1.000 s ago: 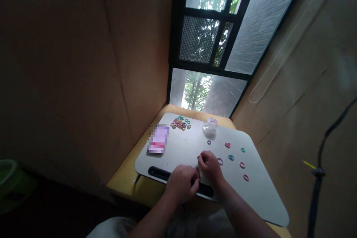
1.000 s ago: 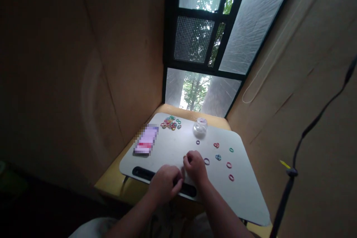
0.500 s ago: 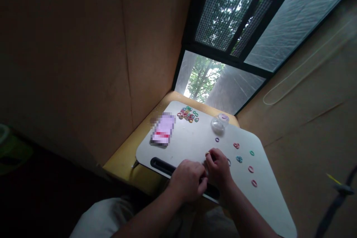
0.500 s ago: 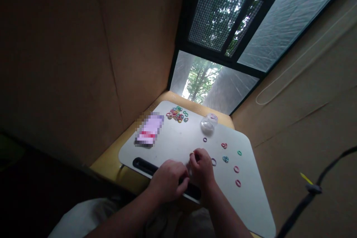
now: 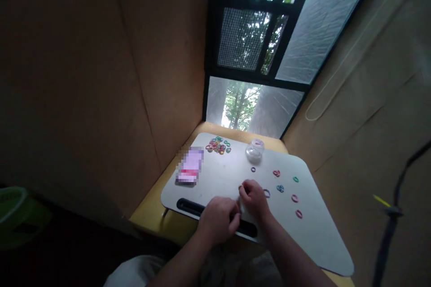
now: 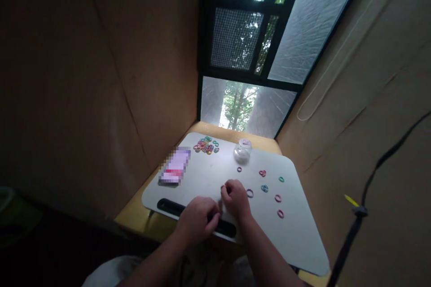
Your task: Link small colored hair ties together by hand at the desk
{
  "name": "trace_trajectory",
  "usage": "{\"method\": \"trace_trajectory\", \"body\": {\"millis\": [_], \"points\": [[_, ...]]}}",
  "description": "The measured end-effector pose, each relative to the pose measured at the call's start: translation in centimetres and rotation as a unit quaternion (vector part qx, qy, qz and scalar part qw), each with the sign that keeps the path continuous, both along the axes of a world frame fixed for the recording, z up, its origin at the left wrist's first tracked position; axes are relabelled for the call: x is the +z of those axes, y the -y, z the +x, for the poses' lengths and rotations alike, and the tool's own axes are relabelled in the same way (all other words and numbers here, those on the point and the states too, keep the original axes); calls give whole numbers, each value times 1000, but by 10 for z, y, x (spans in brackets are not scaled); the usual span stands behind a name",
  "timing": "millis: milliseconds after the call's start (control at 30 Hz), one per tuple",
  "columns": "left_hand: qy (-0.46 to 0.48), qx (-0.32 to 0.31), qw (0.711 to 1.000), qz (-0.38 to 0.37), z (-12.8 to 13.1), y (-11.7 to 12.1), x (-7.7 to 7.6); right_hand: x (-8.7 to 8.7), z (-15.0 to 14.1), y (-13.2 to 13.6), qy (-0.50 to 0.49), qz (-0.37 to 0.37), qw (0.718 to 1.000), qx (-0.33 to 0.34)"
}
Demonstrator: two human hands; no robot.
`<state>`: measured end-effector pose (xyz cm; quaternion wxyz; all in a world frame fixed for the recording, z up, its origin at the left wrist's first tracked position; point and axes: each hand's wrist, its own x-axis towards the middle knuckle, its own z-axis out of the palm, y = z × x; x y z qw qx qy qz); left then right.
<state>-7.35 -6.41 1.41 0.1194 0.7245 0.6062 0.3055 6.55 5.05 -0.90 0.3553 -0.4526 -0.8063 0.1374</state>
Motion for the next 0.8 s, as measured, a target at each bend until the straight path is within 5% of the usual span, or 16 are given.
{"method": "trace_trajectory", "body": {"millis": [800], "points": [[-21,17,1000,1,5,2,4,8,0,6,-13,-4,1000,-10]]}}
